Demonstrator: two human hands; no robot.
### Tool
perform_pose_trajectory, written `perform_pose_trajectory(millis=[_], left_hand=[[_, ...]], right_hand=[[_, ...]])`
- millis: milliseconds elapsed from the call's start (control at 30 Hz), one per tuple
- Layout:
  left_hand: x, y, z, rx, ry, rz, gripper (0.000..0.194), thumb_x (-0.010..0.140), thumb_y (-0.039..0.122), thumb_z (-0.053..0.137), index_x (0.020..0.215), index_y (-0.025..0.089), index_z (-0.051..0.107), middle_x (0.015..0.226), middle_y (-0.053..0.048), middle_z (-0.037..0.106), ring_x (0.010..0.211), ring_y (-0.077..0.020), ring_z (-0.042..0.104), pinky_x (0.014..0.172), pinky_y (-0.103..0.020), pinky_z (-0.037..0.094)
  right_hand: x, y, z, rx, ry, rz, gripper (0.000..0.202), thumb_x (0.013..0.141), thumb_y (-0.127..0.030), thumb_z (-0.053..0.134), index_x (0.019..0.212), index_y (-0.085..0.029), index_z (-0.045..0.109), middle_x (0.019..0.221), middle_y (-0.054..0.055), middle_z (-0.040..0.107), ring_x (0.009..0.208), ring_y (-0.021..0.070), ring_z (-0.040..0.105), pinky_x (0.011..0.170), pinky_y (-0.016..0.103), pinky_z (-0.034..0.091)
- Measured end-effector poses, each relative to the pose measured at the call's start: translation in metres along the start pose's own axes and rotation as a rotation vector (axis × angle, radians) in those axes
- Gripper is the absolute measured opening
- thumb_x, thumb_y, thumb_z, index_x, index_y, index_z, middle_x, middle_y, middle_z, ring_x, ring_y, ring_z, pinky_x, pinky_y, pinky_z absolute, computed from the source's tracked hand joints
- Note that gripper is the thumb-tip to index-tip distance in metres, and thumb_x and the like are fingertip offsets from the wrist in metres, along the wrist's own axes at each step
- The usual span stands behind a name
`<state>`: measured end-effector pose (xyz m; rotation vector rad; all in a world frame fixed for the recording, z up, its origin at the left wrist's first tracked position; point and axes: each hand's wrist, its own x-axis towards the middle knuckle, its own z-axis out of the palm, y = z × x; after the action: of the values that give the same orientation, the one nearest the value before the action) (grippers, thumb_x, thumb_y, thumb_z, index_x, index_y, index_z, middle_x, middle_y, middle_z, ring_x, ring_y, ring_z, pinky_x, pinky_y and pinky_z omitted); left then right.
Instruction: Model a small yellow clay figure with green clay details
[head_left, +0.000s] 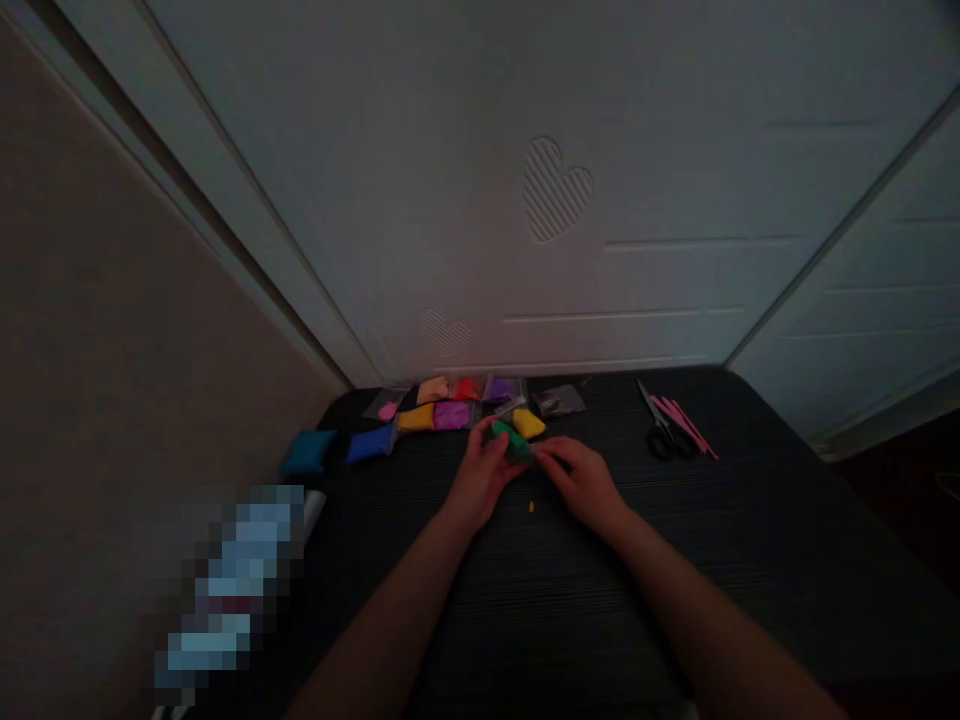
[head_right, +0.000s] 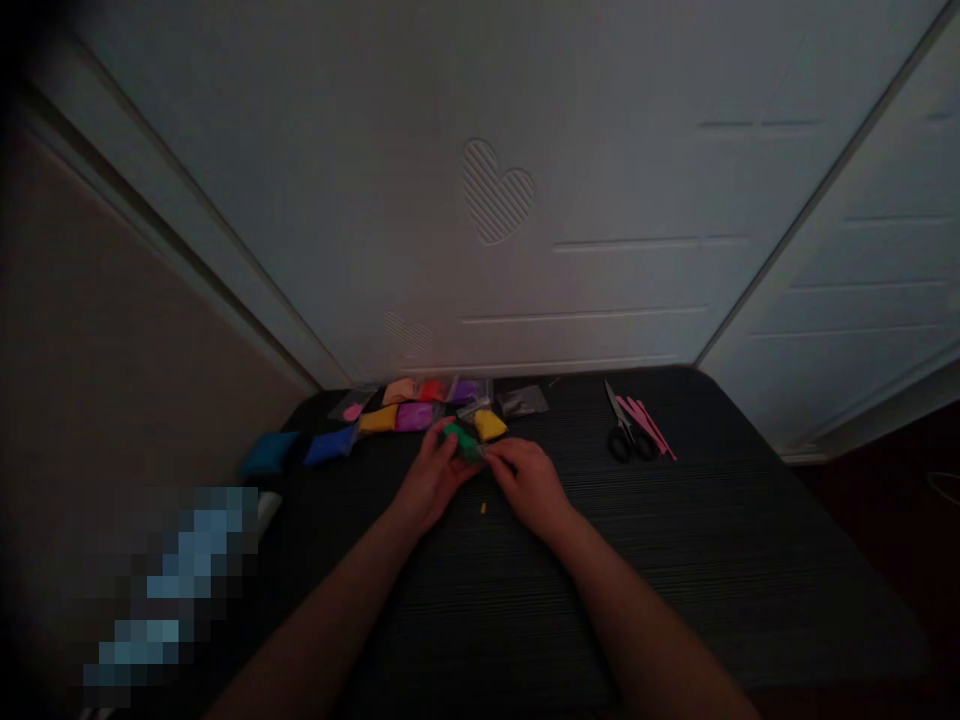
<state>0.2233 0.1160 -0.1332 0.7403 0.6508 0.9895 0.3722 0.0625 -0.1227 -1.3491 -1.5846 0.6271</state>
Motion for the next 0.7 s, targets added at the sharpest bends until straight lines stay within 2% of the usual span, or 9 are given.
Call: perform_pose_trajectory(millis=[100,233,467,700], left_hand=[[-0.001,0.001,0.0,0.099,-0.031,-0.031,0.027,0.074,0.029,0.059,0.099,0.022,0.051,0.093,-0.002,0.061,0.079,-0.0136,0.061,0.073,-0.033,0.05],[-0.0002,0.0018,-0.0033,0.154,-0.012,-0.046,0.025,0.07,0.028,0.063,0.09,0.016,0.057,0.088,-0.005,0.061,0.074,-0.0138,0.06,0.064,-0.028,0.051],[0.0021,-0.0031,-0.0071,0.262,0.063,0.045,0.026,0.066,0.029,0.066,0.086,0.017,0.058,0.082,-0.002,0.061,0.068,-0.0126,0.058,0.059,-0.025,0.051],[0.0034,-0.0033,-0.007,0.33,0.05,0.045,0.025,0.066,0.032,0.066,0.084,0.016,0.057,0.078,-0.001,0.061,0.063,-0.0121,0.057,0.057,-0.026,0.05]], right_hand=[[0.0007,0.0029,-0.0006,0.054,0.019,0.087,0.019,0.081,-0.031,0.047,0.085,-0.02,0.062,0.083,0.003,0.064,0.079,0.0164,0.057,0.074,0.029,0.042],[0.0006,0.0065,-0.0016,0.134,0.01,0.19,0.02,0.079,-0.036,0.049,0.079,-0.019,0.06,0.072,0.0,0.061,0.067,0.0142,0.055,0.062,0.025,0.043],[0.0001,0.0077,0.001,0.231,-0.002,0.276,0.018,0.075,-0.036,0.053,0.073,-0.019,0.058,0.066,-0.001,0.056,0.062,0.0124,0.051,0.059,0.024,0.041],[-0.0003,0.0089,0.003,0.286,-0.001,0.307,0.017,0.075,-0.035,0.054,0.072,-0.018,0.055,0.065,-0.002,0.053,0.06,0.0116,0.048,0.057,0.024,0.038]])
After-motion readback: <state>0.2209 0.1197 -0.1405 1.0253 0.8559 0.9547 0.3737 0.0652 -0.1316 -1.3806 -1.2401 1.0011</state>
